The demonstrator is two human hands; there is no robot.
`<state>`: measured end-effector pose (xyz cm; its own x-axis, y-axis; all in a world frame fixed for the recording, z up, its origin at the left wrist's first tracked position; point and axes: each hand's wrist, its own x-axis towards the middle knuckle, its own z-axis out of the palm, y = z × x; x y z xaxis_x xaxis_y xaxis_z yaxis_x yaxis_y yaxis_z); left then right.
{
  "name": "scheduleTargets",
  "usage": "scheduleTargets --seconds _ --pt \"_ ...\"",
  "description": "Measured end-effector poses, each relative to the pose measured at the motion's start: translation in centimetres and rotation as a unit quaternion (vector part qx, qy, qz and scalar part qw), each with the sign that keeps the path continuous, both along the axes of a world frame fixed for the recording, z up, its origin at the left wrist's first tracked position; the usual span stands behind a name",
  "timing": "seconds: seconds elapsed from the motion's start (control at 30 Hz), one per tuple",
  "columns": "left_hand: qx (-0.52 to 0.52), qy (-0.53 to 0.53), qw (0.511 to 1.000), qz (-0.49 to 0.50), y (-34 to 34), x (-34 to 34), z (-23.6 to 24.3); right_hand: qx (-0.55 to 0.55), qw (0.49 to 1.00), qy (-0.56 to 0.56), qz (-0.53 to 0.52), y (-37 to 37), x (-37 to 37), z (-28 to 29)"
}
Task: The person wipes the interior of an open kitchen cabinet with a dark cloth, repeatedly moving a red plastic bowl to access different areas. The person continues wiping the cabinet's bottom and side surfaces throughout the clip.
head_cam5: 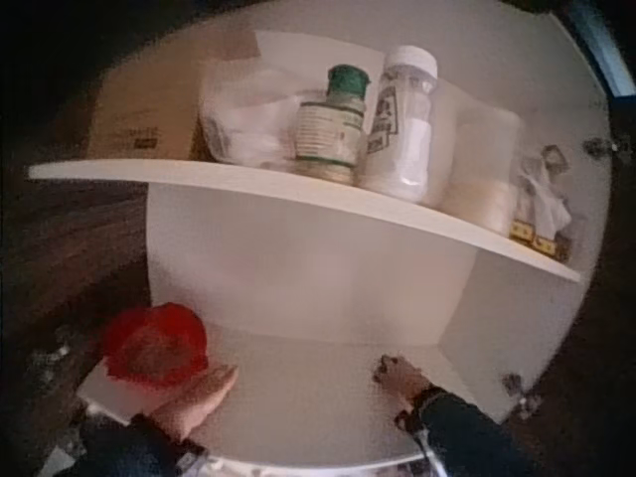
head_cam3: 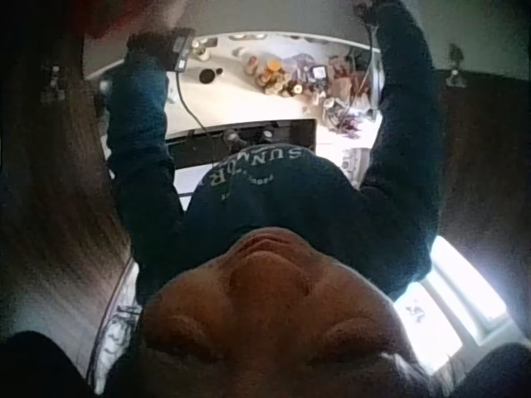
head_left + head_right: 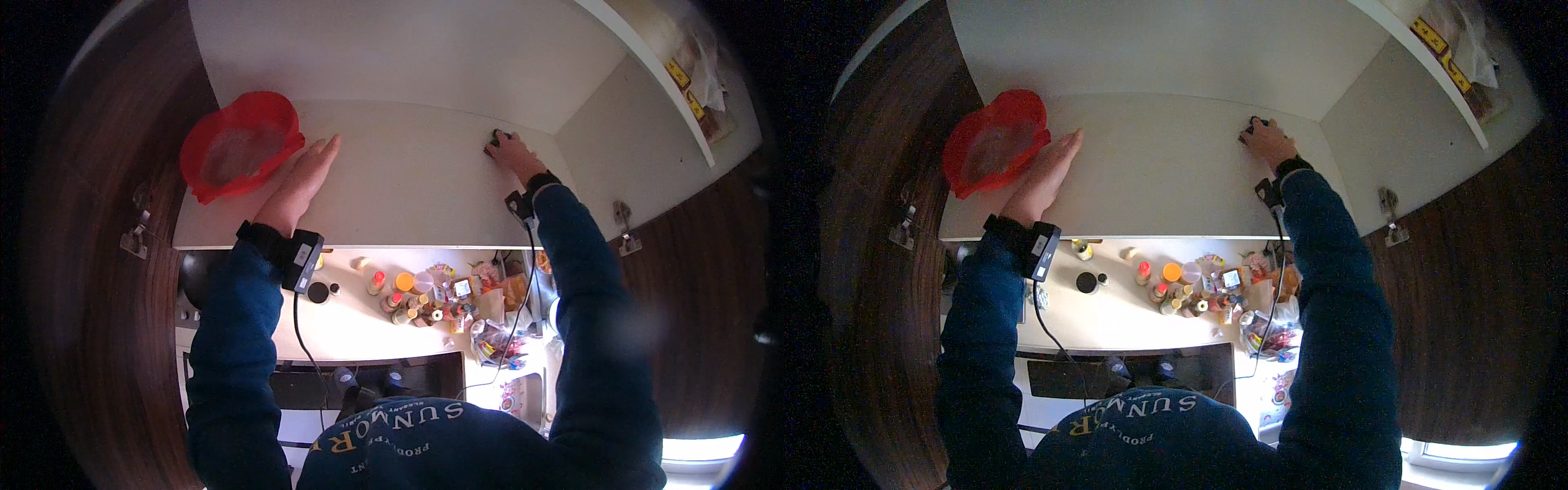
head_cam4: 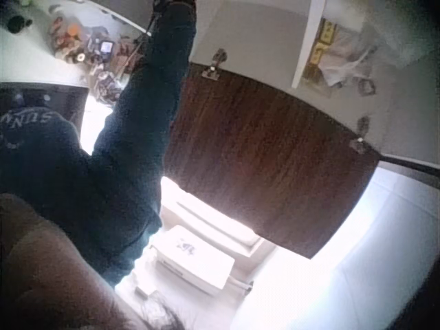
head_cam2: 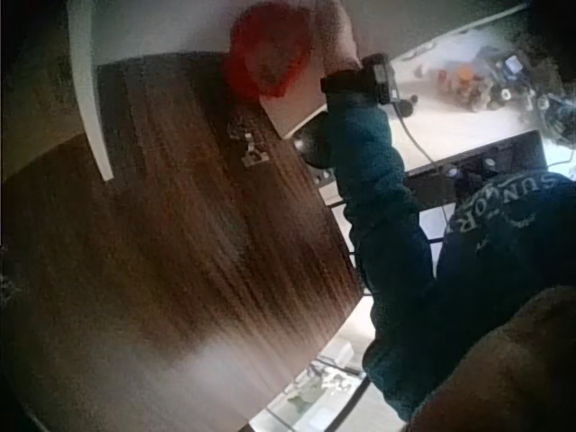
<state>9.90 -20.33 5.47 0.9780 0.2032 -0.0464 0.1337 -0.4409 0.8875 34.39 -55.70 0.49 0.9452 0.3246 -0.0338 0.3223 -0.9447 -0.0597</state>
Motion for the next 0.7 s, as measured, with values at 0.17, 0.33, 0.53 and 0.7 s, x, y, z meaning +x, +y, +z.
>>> scheduleTargets --seconds 0.17,0.33,0.53,0.7 --pt "0.089 -0.034 0.995 0.013 -3.6 4.7 -0.2 0.136 0.971 0.063 0.187 13.8 -4.0 1.5" --pt "0.248 0.012 0.958 -0.144 -3.6 9.3 1.7 0.199 0.871 -0.087 0.44 21.6 -10.4 0.1" --pt "0.239 -0.153 0.919 -0.273 -8.5 10.8 -2.1 0.158 0.905 0.047 0.392 15.0 -8.0 -1.8" --pt "0.208 -0.17 0.908 -0.32 -17.0 16.9 -3.8 0.011 0.961 -0.049 0.273 4.6 -3.3 -2.3"
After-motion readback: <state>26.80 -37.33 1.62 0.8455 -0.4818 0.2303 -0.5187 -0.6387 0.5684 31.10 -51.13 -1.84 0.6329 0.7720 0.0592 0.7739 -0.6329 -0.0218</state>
